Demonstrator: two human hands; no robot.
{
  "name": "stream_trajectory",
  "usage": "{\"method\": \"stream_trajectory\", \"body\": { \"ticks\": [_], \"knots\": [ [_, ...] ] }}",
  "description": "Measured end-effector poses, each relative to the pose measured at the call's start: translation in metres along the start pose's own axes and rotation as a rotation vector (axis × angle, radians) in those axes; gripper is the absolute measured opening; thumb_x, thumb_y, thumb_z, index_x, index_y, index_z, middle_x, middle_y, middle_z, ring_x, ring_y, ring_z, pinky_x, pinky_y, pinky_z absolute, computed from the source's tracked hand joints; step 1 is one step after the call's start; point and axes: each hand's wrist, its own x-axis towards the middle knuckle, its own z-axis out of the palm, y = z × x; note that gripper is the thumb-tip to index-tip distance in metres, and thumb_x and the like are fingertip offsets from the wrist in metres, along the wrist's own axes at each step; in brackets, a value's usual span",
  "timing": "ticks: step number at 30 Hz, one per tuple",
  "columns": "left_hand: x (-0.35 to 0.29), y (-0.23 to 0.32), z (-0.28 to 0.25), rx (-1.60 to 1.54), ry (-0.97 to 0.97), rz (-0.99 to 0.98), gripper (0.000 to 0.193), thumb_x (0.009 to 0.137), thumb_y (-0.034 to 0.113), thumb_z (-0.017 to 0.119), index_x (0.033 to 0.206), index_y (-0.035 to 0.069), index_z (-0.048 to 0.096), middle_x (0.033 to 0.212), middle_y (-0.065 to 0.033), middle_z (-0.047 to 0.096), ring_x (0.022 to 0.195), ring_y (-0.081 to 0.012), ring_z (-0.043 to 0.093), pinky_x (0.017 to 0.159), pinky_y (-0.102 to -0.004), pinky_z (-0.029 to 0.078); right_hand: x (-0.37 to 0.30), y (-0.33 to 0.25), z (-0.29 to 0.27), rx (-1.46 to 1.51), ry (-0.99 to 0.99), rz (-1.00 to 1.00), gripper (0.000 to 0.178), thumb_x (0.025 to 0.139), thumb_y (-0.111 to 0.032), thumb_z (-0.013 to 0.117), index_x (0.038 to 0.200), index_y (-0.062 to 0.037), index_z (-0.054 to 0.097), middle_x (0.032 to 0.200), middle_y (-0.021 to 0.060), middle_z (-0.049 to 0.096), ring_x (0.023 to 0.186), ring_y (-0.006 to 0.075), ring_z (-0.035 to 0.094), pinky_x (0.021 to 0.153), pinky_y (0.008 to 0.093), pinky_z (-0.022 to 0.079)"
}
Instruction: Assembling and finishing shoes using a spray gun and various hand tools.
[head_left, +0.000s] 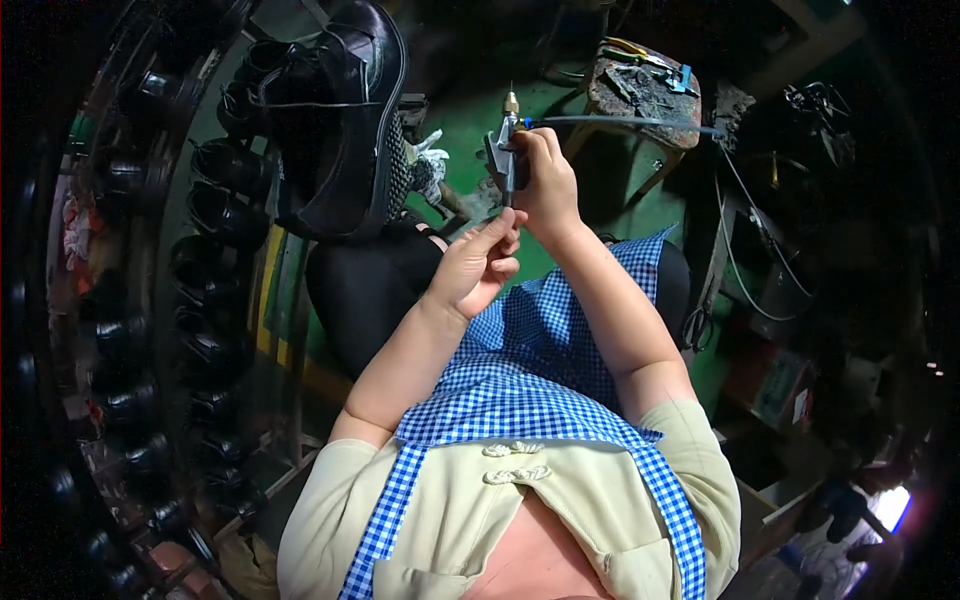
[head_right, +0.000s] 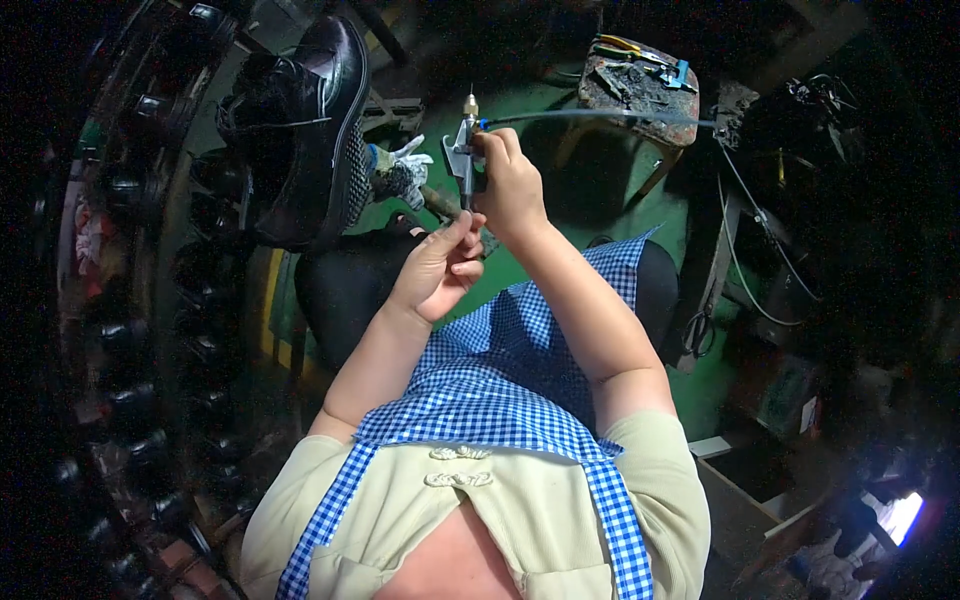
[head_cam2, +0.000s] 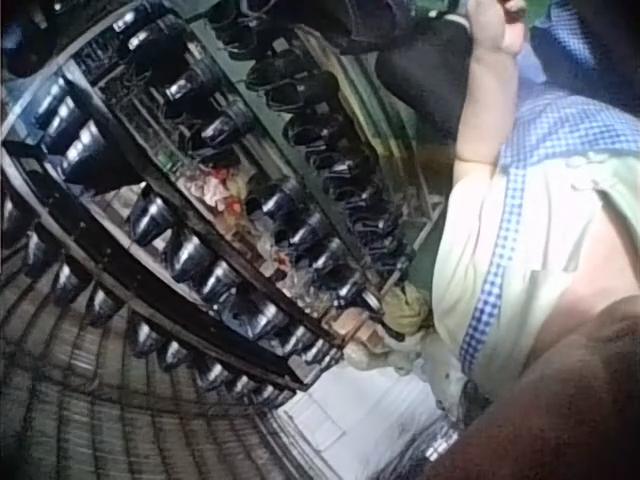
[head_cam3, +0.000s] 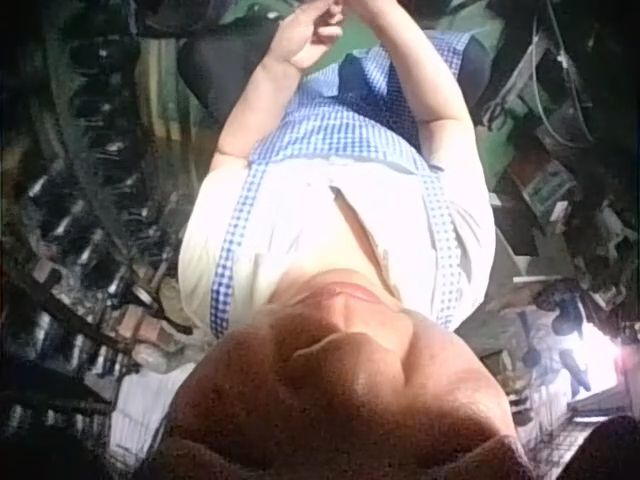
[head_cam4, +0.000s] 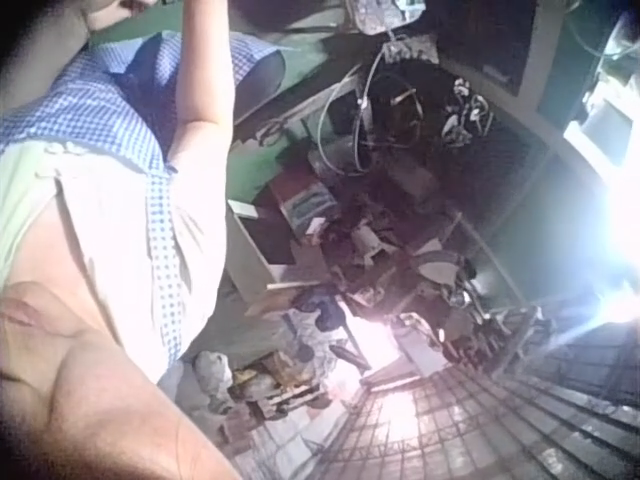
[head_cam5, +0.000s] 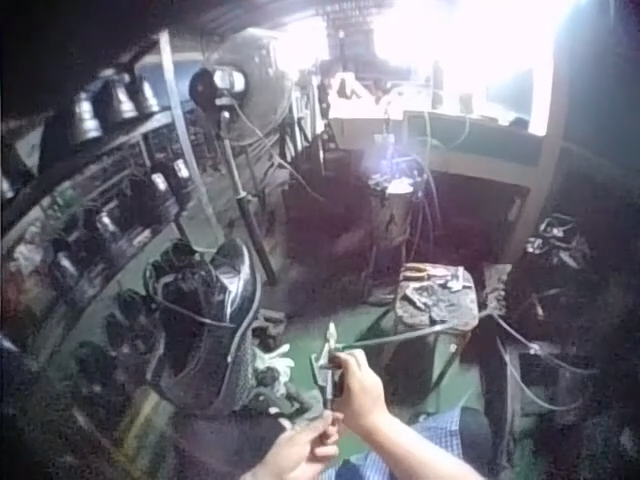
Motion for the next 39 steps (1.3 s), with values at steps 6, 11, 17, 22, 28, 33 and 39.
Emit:
{"method": "stream_trajectory", "body": {
  "ticks": [6, 11, 17, 22, 28, 33, 39],
  "knots": [
    [0.009, -0.013, -0.005, 0.722, 0.249, 0.557, 0.021, 0.085, 0.018, 0.072, 0.094, 0.002, 0.062, 0.076, 0.0003, 0.056, 0.067, -0.0076, 0.051, 0.054, -0.0203, 0.040, -0.006, -0.005, -0.004, -0.138, -0.018, -0.065, 0.051, 0.061, 0.000, 0.071, 0.107, -0.0040, 0.050, 0.101, 0.0161, 0.054, 0.079, 0.0374, 0.061, 0.062, 0.0422, 0.051],
    [-0.002, 0.005, -0.001, 0.003, -0.024, -0.022, 0.034, 0.097, 0.033, 0.054, 0.105, 0.000, 0.058, 0.078, 0.0004, 0.049, 0.069, -0.0074, 0.044, 0.046, -0.0169, 0.033, -0.006, -0.004, -0.003, -0.111, -0.022, -0.039, 0.051, 0.061, 0.000, 0.071, 0.107, -0.0051, 0.050, 0.107, 0.0140, 0.053, 0.083, 0.0373, 0.062, 0.064, 0.0423, 0.052],
    [0.009, -0.003, -0.014, 0.765, 0.236, 0.479, 0.017, 0.089, 0.017, 0.068, 0.093, 0.002, 0.061, 0.076, 0.0053, 0.054, 0.057, -0.0045, 0.040, 0.046, -0.0159, 0.030, -0.007, -0.003, 0.004, -0.132, -0.024, -0.049, 0.047, 0.064, -0.002, 0.070, 0.107, -0.0040, 0.050, 0.105, 0.0140, 0.054, 0.081, 0.0365, 0.062, 0.062, 0.0408, 0.052],
    [-0.002, 0.004, -0.001, 0.118, 0.118, 0.037, 0.029, 0.095, 0.030, 0.058, 0.099, 0.001, 0.060, 0.076, 0.0025, 0.050, 0.062, -0.0051, 0.044, 0.044, -0.0163, 0.031, -0.007, -0.005, 0.001, -0.112, 0.022, -0.016, 0.042, 0.065, -0.001, 0.070, 0.103, -0.0046, 0.052, 0.100, 0.0138, 0.054, 0.079, 0.0366, 0.062, 0.062, 0.0408, 0.052],
    [0.001, 0.006, -0.005, -0.218, -0.124, -0.103, 0.031, 0.099, 0.026, 0.051, 0.112, -0.001, 0.054, 0.079, -0.0002, 0.047, 0.069, -0.0064, 0.040, 0.042, -0.0133, 0.032, -0.004, -0.004, 0.002, -0.051, 0.030, -0.019, 0.043, 0.065, 0.001, 0.067, 0.104, -0.0031, 0.051, 0.102, 0.0133, 0.054, 0.081, 0.0360, 0.062, 0.063, 0.0400, 0.052],
    [0.002, 0.002, -0.003, -0.317, -0.129, -0.140, 0.028, 0.097, 0.024, 0.055, 0.110, -0.001, 0.055, 0.078, 0.0009, 0.050, 0.067, -0.0057, 0.042, 0.041, -0.0126, 0.033, -0.007, -0.002, 0.002, -0.075, 0.017, 0.009, 0.042, 0.065, 0.004, 0.065, 0.104, -0.0024, 0.051, 0.102, 0.0132, 0.054, 0.082, 0.0354, 0.062, 0.063, 0.0397, 0.052],
    [0.007, -0.008, -0.002, 0.939, 0.284, 0.507, 0.027, 0.092, 0.026, 0.063, 0.100, 0.000, 0.062, 0.077, 0.0021, 0.056, 0.065, -0.0064, 0.049, 0.044, -0.0167, 0.034, -0.009, 0.002, 0.006, -0.098, 0.011, -0.002, 0.044, 0.064, 0.004, 0.067, 0.104, -0.0026, 0.050, 0.102, 0.0132, 0.054, 0.081, 0.0355, 0.062, 0.062, 0.0408, 0.052]
  ]
}}
